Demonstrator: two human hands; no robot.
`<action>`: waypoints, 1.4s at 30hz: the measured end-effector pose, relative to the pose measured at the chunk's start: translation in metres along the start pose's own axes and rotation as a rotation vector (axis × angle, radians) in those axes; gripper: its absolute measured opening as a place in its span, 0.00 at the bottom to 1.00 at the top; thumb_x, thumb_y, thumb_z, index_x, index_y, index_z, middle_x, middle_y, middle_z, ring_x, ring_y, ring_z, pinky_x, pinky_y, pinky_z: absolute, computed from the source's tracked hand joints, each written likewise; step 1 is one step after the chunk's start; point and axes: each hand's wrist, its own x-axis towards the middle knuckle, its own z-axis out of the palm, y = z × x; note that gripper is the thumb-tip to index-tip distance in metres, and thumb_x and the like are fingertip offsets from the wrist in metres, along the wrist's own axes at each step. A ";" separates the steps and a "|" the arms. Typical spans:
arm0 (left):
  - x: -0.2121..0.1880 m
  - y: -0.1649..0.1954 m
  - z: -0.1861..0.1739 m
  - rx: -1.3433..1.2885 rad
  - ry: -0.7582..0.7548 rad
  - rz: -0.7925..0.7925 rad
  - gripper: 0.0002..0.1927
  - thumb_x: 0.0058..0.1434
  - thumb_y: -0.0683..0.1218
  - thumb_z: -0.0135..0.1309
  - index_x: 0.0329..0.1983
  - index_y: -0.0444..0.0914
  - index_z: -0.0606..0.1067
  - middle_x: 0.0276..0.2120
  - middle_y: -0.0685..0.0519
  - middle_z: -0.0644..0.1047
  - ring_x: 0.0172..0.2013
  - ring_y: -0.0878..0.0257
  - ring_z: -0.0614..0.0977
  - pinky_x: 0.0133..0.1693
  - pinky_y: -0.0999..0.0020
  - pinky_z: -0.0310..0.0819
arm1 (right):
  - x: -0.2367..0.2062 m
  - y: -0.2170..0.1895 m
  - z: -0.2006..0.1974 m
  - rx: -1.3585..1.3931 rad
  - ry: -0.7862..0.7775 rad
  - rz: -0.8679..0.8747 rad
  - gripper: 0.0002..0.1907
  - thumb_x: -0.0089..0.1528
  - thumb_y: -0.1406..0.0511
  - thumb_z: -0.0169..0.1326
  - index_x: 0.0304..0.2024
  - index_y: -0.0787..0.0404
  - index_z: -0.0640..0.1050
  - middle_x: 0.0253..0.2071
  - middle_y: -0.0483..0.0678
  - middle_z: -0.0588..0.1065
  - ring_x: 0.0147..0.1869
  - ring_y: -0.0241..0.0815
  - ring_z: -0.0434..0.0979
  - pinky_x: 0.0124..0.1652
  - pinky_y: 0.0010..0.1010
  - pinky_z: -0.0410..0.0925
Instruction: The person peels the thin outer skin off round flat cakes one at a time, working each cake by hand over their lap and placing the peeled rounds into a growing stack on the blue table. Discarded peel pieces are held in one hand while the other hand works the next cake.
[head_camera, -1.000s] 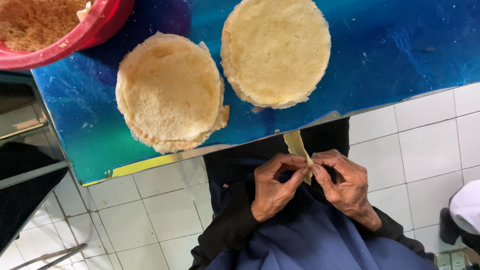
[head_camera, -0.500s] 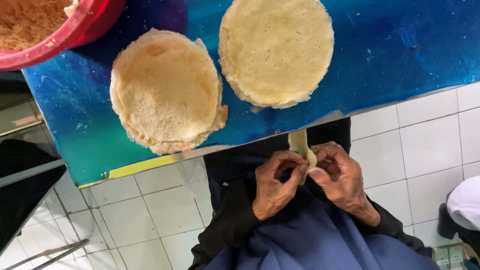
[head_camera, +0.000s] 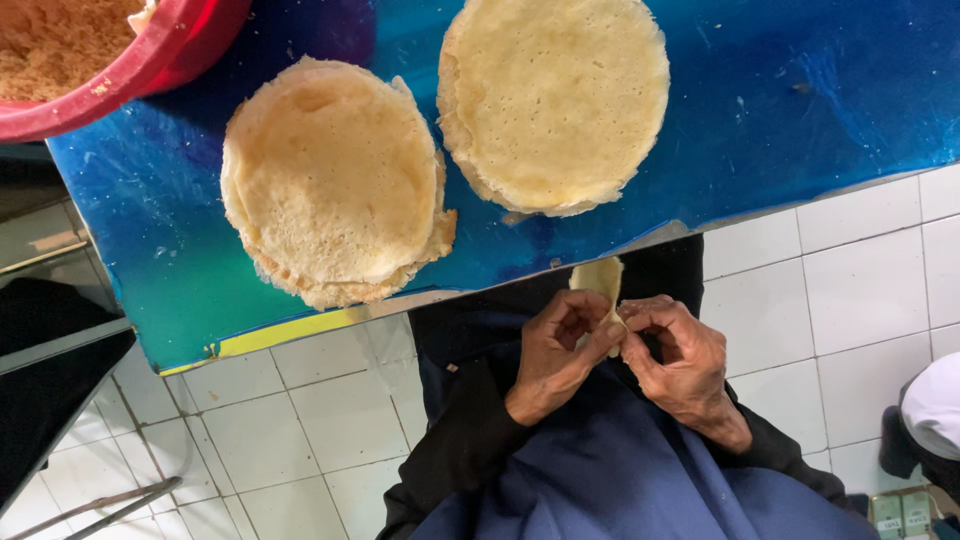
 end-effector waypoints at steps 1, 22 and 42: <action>0.002 0.001 0.000 0.000 0.000 -0.047 0.09 0.66 0.38 0.58 0.48 0.34 0.73 0.40 0.54 0.79 0.40 0.70 0.80 0.43 0.75 0.76 | -0.001 0.001 -0.002 0.014 0.003 0.039 0.09 0.62 0.76 0.58 0.43 0.68 0.73 0.46 0.53 0.79 0.40 0.32 0.81 0.36 0.21 0.76; 0.001 0.001 -0.012 -0.144 -0.076 -0.141 0.04 0.70 0.38 0.54 0.46 0.36 0.71 0.39 0.55 0.76 0.40 0.71 0.77 0.45 0.74 0.72 | 0.001 0.012 -0.017 0.173 -0.046 0.245 0.10 0.69 0.65 0.54 0.48 0.67 0.75 0.47 0.47 0.76 0.46 0.31 0.75 0.45 0.22 0.70; 0.000 0.016 0.001 0.477 0.090 0.262 0.06 0.70 0.37 0.55 0.47 0.35 0.72 0.40 0.49 0.77 0.37 0.65 0.79 0.40 0.71 0.75 | 0.004 0.006 -0.005 0.272 -0.059 0.306 0.09 0.70 0.68 0.49 0.51 0.67 0.72 0.51 0.49 0.77 0.51 0.34 0.76 0.51 0.25 0.70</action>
